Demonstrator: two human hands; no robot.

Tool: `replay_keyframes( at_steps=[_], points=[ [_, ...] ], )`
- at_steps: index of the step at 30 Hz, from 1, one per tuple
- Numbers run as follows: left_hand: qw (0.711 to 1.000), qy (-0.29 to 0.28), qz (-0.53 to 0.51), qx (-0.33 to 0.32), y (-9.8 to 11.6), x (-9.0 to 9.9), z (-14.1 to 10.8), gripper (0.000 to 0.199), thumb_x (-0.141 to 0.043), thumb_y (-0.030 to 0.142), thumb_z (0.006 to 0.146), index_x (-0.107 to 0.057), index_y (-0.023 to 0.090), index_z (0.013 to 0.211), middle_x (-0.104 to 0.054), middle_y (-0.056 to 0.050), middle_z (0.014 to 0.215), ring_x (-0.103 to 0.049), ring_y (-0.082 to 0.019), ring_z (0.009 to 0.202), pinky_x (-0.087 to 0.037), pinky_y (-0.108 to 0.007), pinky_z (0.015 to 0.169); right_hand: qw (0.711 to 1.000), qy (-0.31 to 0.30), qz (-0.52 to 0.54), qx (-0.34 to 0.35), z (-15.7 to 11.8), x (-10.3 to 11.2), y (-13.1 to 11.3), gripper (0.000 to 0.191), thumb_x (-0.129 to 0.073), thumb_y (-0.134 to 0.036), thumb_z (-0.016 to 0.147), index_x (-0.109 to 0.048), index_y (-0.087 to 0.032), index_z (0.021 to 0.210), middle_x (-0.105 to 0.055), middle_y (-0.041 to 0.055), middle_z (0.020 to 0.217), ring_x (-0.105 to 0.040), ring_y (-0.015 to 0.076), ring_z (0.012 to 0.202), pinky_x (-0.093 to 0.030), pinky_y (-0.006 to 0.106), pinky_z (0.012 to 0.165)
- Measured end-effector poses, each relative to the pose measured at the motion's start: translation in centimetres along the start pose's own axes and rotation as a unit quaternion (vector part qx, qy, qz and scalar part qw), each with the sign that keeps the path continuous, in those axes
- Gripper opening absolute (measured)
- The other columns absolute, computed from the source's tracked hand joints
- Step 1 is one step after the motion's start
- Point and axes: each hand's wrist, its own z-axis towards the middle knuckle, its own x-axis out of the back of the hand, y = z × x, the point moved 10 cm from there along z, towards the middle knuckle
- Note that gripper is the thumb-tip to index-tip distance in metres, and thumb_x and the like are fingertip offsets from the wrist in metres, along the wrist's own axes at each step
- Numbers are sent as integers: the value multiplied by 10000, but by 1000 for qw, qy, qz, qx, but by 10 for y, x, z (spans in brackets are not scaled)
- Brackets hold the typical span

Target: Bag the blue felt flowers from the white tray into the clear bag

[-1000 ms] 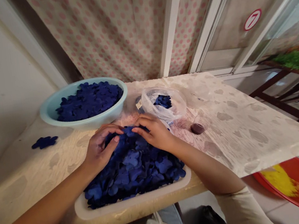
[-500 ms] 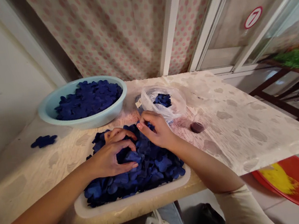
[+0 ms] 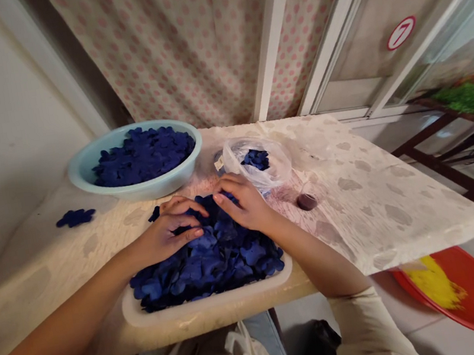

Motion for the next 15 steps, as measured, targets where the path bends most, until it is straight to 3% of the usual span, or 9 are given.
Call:
replay_keyframes(
  at_steps=[2, 5, 9, 12, 15],
  points=[
    [999, -24, 47, 4, 0, 3, -6, 237, -521, 402, 825, -643, 227, 926, -535, -53, 1180, -424, -231, 1130, -292, -399, 975, 997, -56, -52, 30, 2, -4, -9, 279, -423, -364, 873, -550, -191, 1052, -548, 98, 1104, -480, 216, 1065, -375, 406, 921],
    [993, -31, 113, 8, -5, 17, -17, 477, -532, 493, 785, -515, 252, 1197, -384, -76, 1367, -293, -281, 1265, -228, -447, 1030, 980, -155, -114, 48, -4, -11, -12, 535, -444, -429, 855, -325, -241, 1341, -276, 90, 1424, -216, 245, 1320, -229, 471, 1053],
    [985, -59, 154, 50, -25, 28, -30, 778, -522, 581, 745, -233, 253, 1389, -196, -100, 1471, -155, -307, 1337, -187, -469, 1054, 946, -275, -170, 22, -27, -21, 3, 724, -404, -544, 838, -86, -254, 1419, 35, 50, 1495, 22, 254, 1367, -128, 469, 1091],
    [982, -107, 142, 62, -35, 16, -38, 896, -531, 631, 701, -146, 245, 1412, -108, -115, 1488, -113, -319, 1347, -198, -461, 1055, 919, -345, -191, 3, -50, -33, 12, 833, -399, -616, 802, -14, -214, 1423, 98, 79, 1484, 64, 273, 1360, -107, 461, 1094],
    [978, -138, 145, 51, -32, -2, -44, 920, -537, 658, 673, -159, 256, 1409, -56, -129, 1489, -67, -339, 1347, -186, -477, 1052, 903, -381, -198, -4, -67, -47, 14, 919, -405, -672, 759, 12, -189, 1421, 88, 110, 1479, 74, 278, 1357, -95, 461, 1093]
  ],
)
